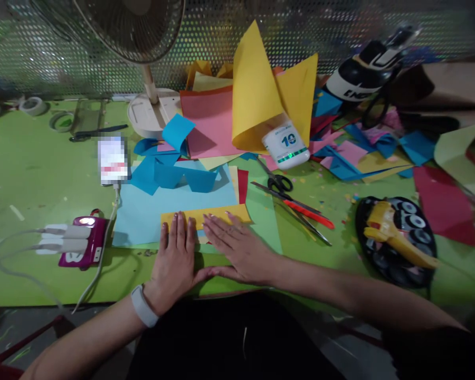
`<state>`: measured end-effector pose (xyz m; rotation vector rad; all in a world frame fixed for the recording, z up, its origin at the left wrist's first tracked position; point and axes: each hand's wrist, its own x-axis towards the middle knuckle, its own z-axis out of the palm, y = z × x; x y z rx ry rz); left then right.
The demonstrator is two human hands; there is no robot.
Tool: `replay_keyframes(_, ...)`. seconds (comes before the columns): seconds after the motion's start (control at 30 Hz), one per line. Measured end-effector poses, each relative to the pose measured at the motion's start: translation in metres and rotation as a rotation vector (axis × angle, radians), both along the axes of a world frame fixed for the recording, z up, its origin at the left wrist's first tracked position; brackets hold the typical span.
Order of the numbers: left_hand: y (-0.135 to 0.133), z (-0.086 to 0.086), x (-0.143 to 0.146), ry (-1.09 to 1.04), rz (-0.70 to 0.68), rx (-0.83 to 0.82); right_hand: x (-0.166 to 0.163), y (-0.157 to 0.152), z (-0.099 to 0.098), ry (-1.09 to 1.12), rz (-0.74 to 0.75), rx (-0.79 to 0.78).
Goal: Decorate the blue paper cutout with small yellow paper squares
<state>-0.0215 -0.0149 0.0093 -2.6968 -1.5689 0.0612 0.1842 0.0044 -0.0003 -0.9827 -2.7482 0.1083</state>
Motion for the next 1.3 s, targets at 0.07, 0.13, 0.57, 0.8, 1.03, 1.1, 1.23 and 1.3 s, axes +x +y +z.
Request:
replay_keyframes(0.07,0.0,0.0,-0.001,-0.001,-0.011,-0.004,-0.009,-0.001,-0.001,0.02,0.03,-0.038)
replay_keyframes(0.13,0.001,0.0,-0.001,0.008,-0.022,-0.01,-0.015,-0.003,-0.004,0.03,0.021,-0.066)
replay_keyframes(0.57,0.001,-0.004,-0.018,-0.097,-0.06,0.052,0.023,-0.012,-0.007,-0.074,-0.136,0.0)
replay_keyframes(0.8,-0.008,-0.006,-0.043,-0.122,-0.007,0.15,0.051,-0.023,-0.012,-0.114,-0.258,0.06)
replay_keyframes(1.03,-0.005,0.01,-0.05,-0.128,-0.011,0.115,0.064,-0.012,0.01,0.005,-0.302,-0.03)
replay_keyframes(1.1,0.002,0.023,-0.043,-0.137,-0.025,0.117,0.062,-0.002,0.022,0.08,-0.353,-0.057)
replay_keyframes(1.23,0.027,0.048,-0.015,-0.147,-0.032,0.138,0.045,0.022,0.037,0.138,-0.337,-0.266)
replay_keyframes(1.3,0.043,0.052,-0.002,-0.145,-0.056,0.053,0.035,0.035,0.038,0.093,-0.289,-0.308)
